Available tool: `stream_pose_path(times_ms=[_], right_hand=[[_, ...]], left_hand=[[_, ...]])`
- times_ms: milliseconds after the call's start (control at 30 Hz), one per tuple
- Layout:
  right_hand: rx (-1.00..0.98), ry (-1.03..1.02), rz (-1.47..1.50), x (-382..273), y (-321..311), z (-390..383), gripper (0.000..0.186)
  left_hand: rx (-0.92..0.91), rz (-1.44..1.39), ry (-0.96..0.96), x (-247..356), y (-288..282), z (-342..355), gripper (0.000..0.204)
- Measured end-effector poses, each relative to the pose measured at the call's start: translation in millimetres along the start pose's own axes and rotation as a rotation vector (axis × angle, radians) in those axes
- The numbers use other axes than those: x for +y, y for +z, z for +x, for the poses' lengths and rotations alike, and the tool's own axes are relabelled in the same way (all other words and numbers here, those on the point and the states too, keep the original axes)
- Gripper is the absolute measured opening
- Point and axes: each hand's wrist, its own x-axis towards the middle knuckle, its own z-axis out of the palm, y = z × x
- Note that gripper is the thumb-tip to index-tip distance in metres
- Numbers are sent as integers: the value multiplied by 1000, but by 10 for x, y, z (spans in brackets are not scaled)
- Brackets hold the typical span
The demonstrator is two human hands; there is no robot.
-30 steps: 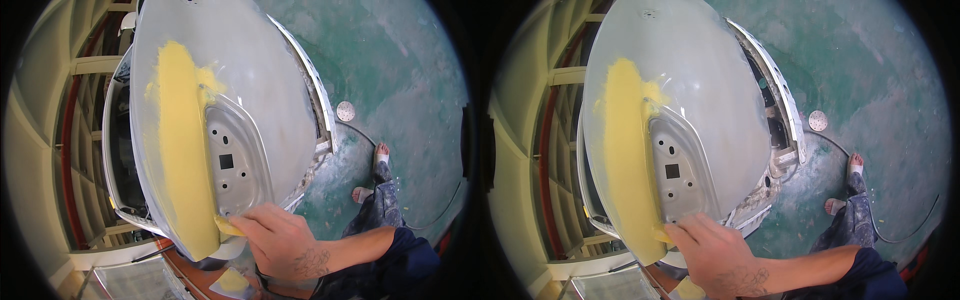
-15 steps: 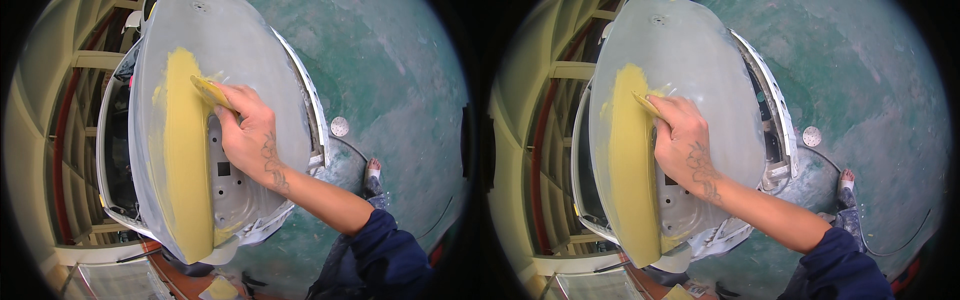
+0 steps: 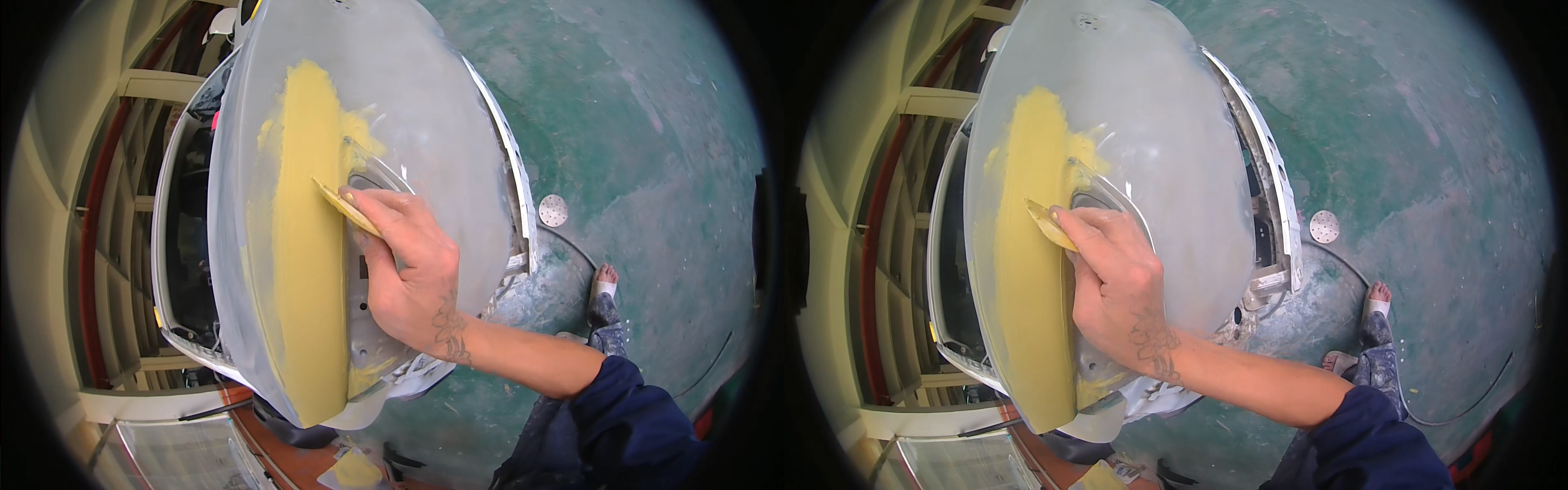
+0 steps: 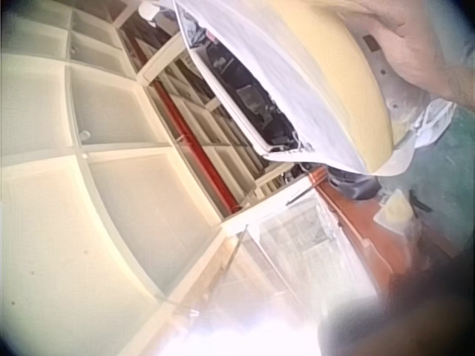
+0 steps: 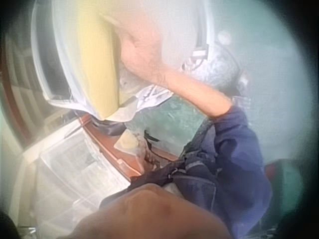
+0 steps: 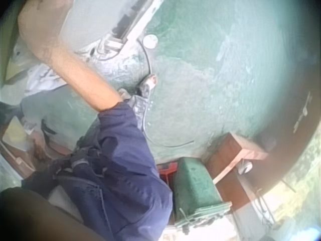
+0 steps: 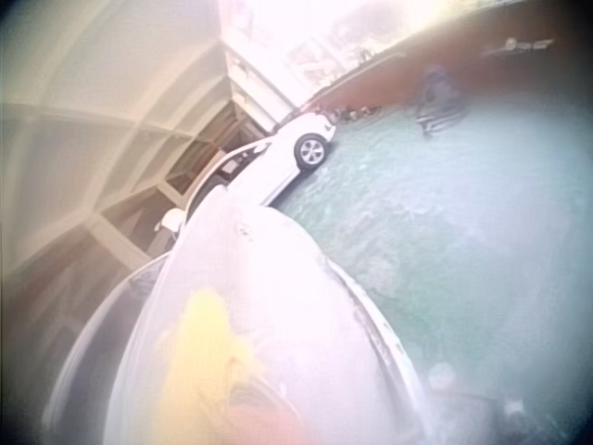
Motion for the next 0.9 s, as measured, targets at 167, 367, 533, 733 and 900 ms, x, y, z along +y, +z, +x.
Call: stream_pose_path(times_ms=[167, 367, 533, 733, 900], right_hand=[[-62, -97, 46, -157, -105, -622, 46], [-246, -221, 51, -257, -311, -1171, 46], [-437, -519, 36, -260, -519, -1271, 44], [-342, -342, 108, -362, -620, -1185, 46], [-35, 18, 54, -6, -356, -316, 39]], left_hand=[[-1, 3, 1, -8, -24, 10, 30], [-5, 13, 13, 24, -52, -1, 30], [-20, 30, 27, 92, -25, 4, 29], [-25, 61, 43, 154, -4, 10, 29], [-22, 77, 54, 182, 22, 2, 28]])
